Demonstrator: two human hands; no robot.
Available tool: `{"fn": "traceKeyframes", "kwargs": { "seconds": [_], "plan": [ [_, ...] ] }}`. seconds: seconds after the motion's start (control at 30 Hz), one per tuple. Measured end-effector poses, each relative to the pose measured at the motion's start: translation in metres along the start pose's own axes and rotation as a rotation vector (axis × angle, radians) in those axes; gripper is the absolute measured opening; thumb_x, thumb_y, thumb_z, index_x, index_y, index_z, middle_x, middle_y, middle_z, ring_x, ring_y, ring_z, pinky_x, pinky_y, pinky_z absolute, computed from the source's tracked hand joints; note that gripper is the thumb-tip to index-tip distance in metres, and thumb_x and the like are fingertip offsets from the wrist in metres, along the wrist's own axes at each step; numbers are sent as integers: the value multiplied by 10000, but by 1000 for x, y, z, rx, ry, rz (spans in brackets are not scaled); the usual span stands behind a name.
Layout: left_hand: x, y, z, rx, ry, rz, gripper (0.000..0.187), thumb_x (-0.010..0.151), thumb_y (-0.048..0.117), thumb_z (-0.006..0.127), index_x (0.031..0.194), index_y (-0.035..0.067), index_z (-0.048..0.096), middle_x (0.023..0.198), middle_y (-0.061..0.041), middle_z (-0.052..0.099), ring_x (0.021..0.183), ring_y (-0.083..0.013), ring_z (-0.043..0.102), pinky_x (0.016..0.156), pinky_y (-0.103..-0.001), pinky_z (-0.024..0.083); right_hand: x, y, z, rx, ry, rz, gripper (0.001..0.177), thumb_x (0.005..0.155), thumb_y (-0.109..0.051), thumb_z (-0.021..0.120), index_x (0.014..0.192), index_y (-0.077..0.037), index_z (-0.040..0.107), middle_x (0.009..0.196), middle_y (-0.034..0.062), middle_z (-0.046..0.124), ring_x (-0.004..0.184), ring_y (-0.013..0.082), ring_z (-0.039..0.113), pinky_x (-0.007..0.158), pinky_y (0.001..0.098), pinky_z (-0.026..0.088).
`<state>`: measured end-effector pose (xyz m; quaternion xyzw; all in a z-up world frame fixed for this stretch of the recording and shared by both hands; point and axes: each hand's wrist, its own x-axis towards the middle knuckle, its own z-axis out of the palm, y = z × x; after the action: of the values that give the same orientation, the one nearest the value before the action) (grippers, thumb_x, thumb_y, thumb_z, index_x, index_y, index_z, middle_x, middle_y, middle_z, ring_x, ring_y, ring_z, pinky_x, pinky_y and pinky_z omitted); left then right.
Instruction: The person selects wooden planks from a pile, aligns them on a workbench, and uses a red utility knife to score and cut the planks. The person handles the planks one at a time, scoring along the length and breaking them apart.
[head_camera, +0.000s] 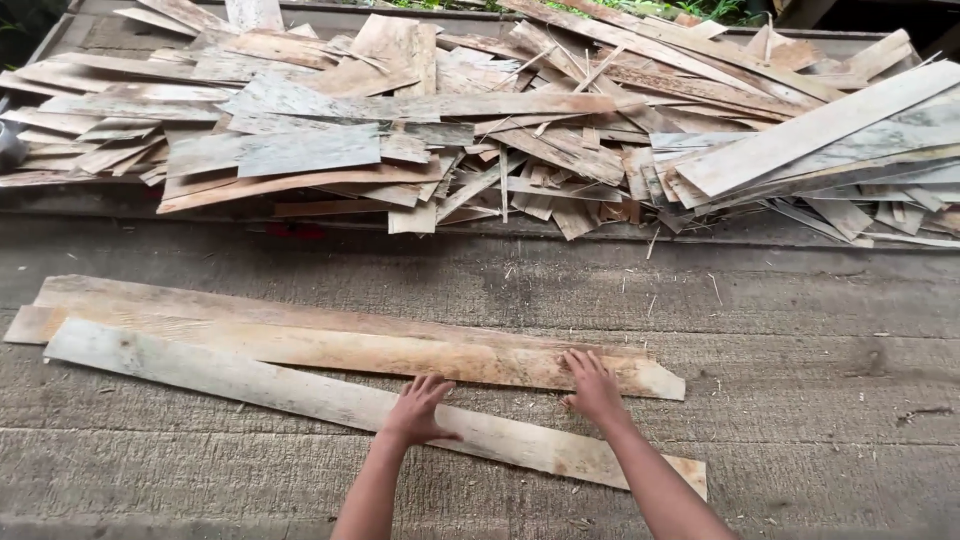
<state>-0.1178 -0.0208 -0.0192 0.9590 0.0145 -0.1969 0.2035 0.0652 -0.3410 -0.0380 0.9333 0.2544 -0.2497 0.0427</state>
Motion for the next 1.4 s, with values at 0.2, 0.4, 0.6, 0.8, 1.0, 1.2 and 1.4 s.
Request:
{"fn": "traceKeyframes", "kwargs": {
  "seconds": [0.2,0.4,0.6,0.8,1.0,1.2,1.4],
  "plan": [
    [17,-8,-16,229,151,-142,1140,740,471,886,1621,222,205,1699,-62,133,1563,-252,155,1256,-522,226,-18,4,-8,-126,145,-160,772,698,-442,836,1368,-267,495,1219,-37,488,1203,211,548,1101,554,417],
    [52,-20,5,313,-9,-141,1157,643,556,886,1561,294,233,1558,-6,303,1525,-177,224,1273,-554,184,-21,17,4,-100,202,-273,788,701,-465,762,1401,-219,499,1256,1,548,1249,214,560,1107,404,415],
    [73,-24,1,371,240,-153,860,791,366,772,1532,325,338,1460,4,380,1464,-178,300,1219,-599,223,-9,5,-23,-43,430,-148,792,772,-315,718,1510,-190,460,1339,52,610,1338,210,523,1217,417,308],
    [79,-5,-41,411,580,-158,739,775,242,812,1458,222,530,1513,-74,460,1465,-223,380,1195,-558,270,53,29,-31,-138,568,-160,938,621,-458,725,1493,-215,479,1395,-1,570,1380,178,499,1238,415,309],
    [97,-33,-21,357,738,-271,515,843,348,788,1300,221,587,1352,6,491,1259,-155,506,1066,-405,405,47,20,-67,90,629,43,800,819,-252,702,1548,-71,427,1564,165,427,1456,354,421,1226,501,351],
    [54,-47,24,80,364,-175,489,758,444,853,1113,185,640,1277,-19,479,1225,-259,557,1069,-482,472,55,-10,-5,49,184,-225,873,733,-429,848,1488,-261,444,1482,-1,483,1418,262,491,1137,467,481],
    [11,-74,49,49,252,-77,846,494,538,899,1252,289,619,1403,5,445,1380,-257,445,1213,-454,314,65,-24,6,-55,88,-118,903,714,-477,867,1492,-370,421,1528,-127,422,1411,197,471,1139,520,448]
  ]
}}
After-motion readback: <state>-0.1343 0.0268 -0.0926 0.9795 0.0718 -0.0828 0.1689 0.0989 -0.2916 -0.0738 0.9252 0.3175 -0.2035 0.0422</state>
